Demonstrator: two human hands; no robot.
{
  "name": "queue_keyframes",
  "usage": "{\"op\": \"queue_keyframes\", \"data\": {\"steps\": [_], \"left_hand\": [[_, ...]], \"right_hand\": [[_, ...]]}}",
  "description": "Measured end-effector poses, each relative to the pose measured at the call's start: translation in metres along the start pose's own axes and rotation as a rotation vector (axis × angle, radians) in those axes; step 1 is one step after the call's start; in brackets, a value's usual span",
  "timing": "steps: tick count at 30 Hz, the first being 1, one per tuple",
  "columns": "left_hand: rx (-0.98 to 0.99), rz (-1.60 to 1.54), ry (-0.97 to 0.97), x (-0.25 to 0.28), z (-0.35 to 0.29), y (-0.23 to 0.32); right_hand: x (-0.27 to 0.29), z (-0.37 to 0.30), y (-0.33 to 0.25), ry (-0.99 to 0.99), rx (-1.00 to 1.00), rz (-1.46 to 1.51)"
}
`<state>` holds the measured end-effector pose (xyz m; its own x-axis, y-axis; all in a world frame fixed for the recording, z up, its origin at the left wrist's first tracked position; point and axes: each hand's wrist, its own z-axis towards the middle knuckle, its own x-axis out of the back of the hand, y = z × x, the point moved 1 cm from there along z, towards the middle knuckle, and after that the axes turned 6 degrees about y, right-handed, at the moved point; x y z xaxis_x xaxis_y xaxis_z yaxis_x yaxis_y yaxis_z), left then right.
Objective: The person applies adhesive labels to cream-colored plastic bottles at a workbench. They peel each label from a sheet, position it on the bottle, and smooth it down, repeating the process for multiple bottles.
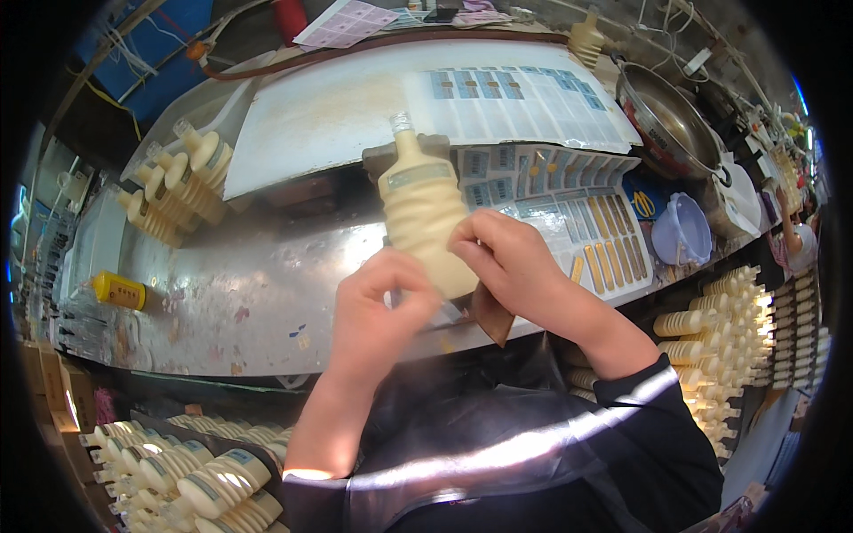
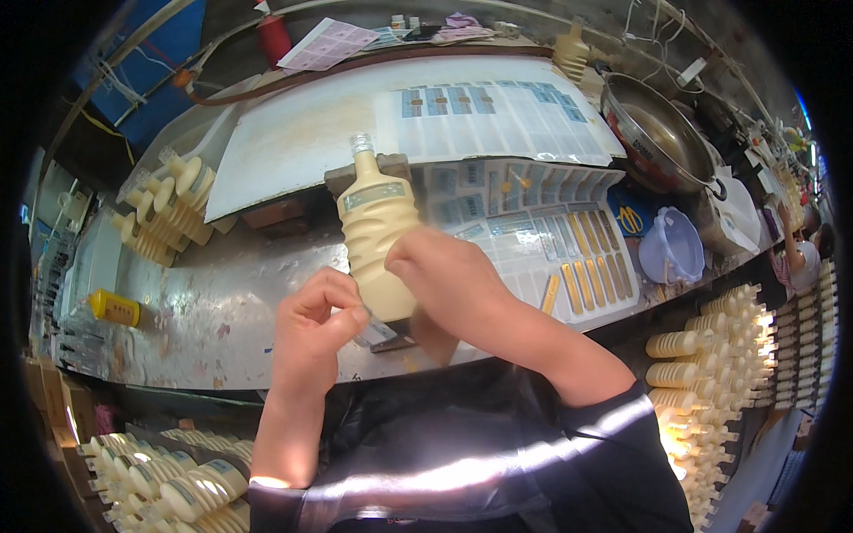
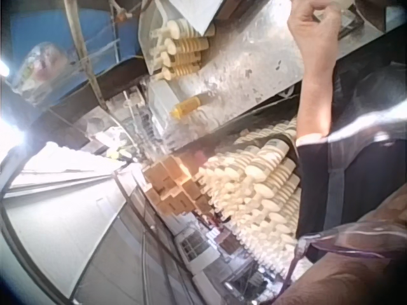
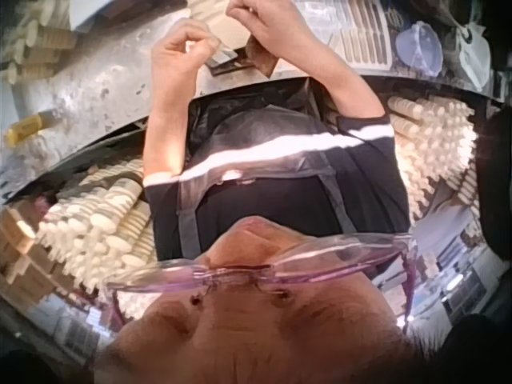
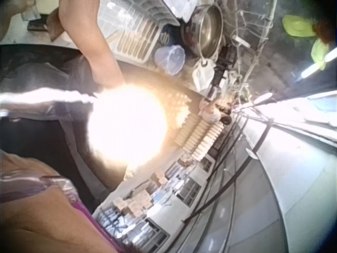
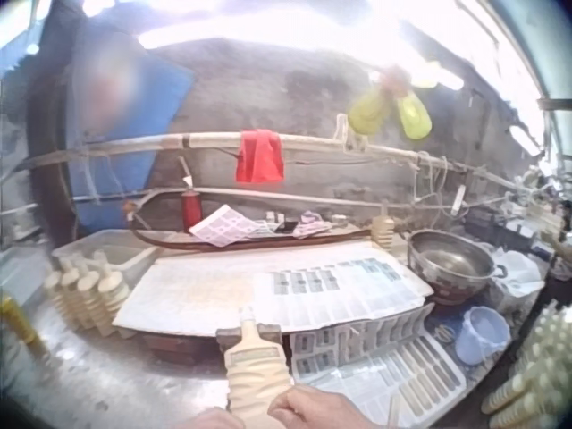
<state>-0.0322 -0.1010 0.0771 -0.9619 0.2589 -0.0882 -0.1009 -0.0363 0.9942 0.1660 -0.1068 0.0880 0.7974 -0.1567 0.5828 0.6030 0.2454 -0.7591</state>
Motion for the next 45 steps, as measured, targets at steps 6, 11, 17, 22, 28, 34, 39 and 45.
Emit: {"op": "queue_keyframes", "data": {"steps": [6, 11, 17, 22, 28, 34, 39, 45], "left_hand": [[-0.049, 0.08, 0.048, 0.003, 0.001, -0.004], [-0.172, 0.255, 0.062, 0.003, -0.002, -0.003], [-0.036, 0.002, -0.071, 0.007, -0.008, -0.003], [0.167, -0.224, 0.008, 0.008, -0.008, -0.009], [0.249, -0.285, 0.033, 0.007, -0.009, -0.019], [0.26, -0.294, 0.073, 0.011, -0.007, -0.034], [0.087, -0.222, 0.178, 0.01, 0.001, -0.039], [0.033, -0.009, 0.304, 0.008, 0.007, -0.063]], "right_hand": [[0.004, -0.012, -0.02, -0.082, 0.186, 0.135], [0.002, -0.014, -0.03, 0.004, 0.269, -0.002], [-0.004, -0.004, -0.01, -0.009, 0.043, -0.078], [0.001, -0.017, 0.008, -0.177, -0.294, 0.41], [-0.007, -0.028, 0.005, -0.183, -0.399, 0.58], [0.006, -0.021, 0.002, -0.202, -0.551, 0.657], [-0.005, -0.023, 0.023, 0.05, 0.086, 0.23], [-0.005, -0.031, 0.057, 0.038, 0.697, -0.431]]}}
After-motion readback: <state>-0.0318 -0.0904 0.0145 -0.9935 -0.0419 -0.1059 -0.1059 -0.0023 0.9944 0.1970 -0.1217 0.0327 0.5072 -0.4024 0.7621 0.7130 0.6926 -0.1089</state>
